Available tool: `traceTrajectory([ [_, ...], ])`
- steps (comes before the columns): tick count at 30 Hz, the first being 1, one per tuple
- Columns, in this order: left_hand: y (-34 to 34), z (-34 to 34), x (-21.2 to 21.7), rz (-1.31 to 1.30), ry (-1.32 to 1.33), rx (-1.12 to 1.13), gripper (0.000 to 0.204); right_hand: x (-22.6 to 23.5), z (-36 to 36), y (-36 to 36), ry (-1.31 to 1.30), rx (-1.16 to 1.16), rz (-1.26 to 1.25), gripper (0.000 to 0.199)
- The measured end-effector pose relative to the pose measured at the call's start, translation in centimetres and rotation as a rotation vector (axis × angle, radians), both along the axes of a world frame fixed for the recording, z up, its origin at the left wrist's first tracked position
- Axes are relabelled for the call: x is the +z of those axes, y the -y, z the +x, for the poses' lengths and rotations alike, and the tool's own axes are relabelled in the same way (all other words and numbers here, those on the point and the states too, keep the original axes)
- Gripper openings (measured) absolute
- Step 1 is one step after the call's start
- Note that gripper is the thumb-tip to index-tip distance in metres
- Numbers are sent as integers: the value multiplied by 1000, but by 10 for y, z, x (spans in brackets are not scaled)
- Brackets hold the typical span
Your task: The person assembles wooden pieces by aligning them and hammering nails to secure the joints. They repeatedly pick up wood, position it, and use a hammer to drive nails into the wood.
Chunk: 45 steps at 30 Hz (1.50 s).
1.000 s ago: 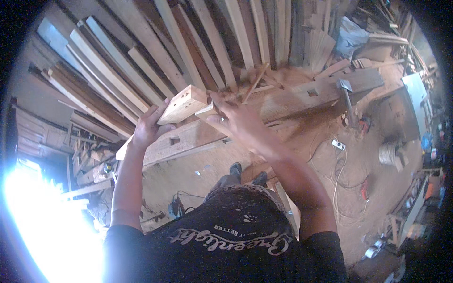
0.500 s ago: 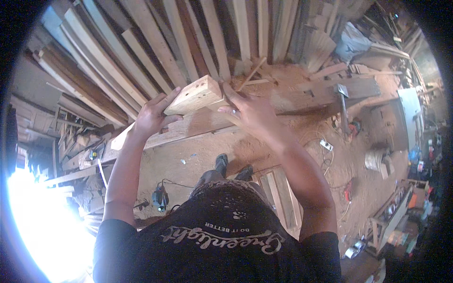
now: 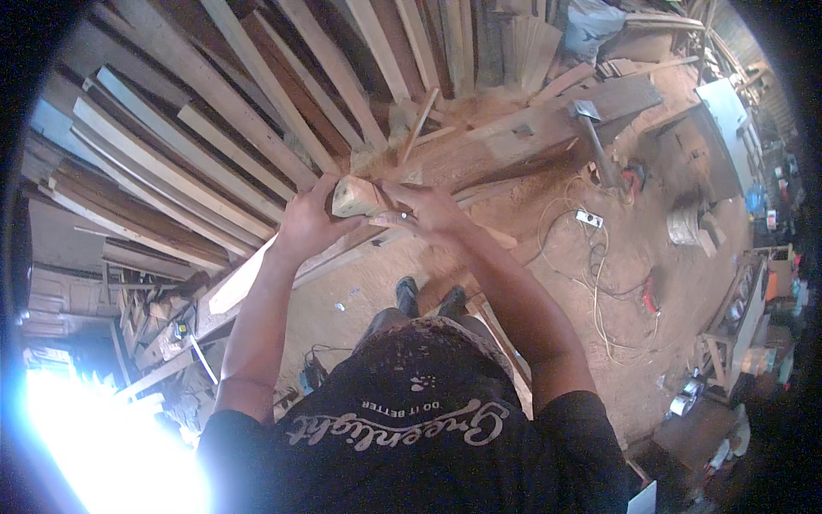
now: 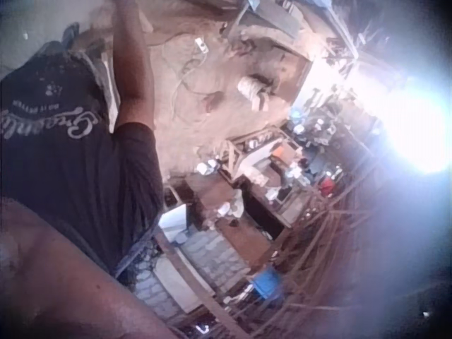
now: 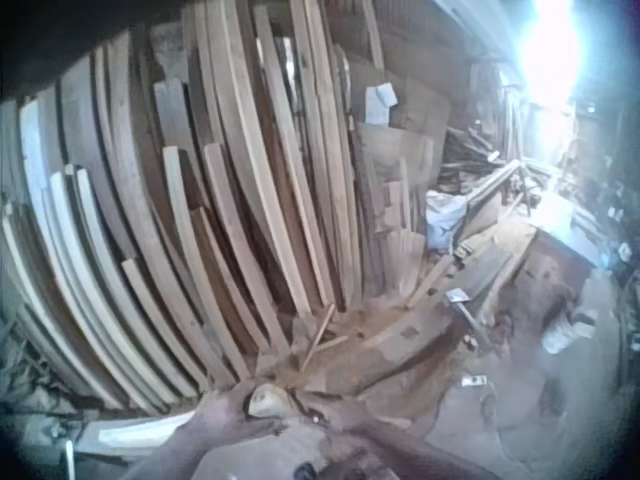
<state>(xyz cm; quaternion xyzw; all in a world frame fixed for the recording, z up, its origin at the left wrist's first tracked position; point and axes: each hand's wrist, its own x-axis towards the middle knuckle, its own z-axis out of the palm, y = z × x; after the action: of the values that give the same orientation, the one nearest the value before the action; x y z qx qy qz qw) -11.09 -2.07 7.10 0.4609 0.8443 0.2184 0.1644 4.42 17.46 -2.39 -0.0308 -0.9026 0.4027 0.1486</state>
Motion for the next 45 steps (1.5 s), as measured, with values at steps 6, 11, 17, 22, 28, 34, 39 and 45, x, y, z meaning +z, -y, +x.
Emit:
traceTrajectory([
  [6,-5,10,-3,164,-13,-69,64,21,15,-4,81,13,-92,67],
  [11,-7,17,-4,265,-113,-107,64,12,20,1,-15,-35,-175,62],
  [17,-4,20,-4,186,-4,-46,63,0,21,14,-111,-88,-364,50],
  [22,-4,19,-5,125,71,-25,60,-7,21,15,-202,-65,-460,43],
  [28,-8,20,-2,135,35,-47,61,-15,18,16,-264,-80,-384,43],
  [34,-10,22,1,90,22,1,64,-7,20,16,-58,-160,-543,46],
  [39,-11,20,-1,85,27,11,64,-19,16,19,-259,-123,-445,42],
  [45,-10,16,-5,119,21,-11,63,-13,17,21,-277,-112,-461,42],
])
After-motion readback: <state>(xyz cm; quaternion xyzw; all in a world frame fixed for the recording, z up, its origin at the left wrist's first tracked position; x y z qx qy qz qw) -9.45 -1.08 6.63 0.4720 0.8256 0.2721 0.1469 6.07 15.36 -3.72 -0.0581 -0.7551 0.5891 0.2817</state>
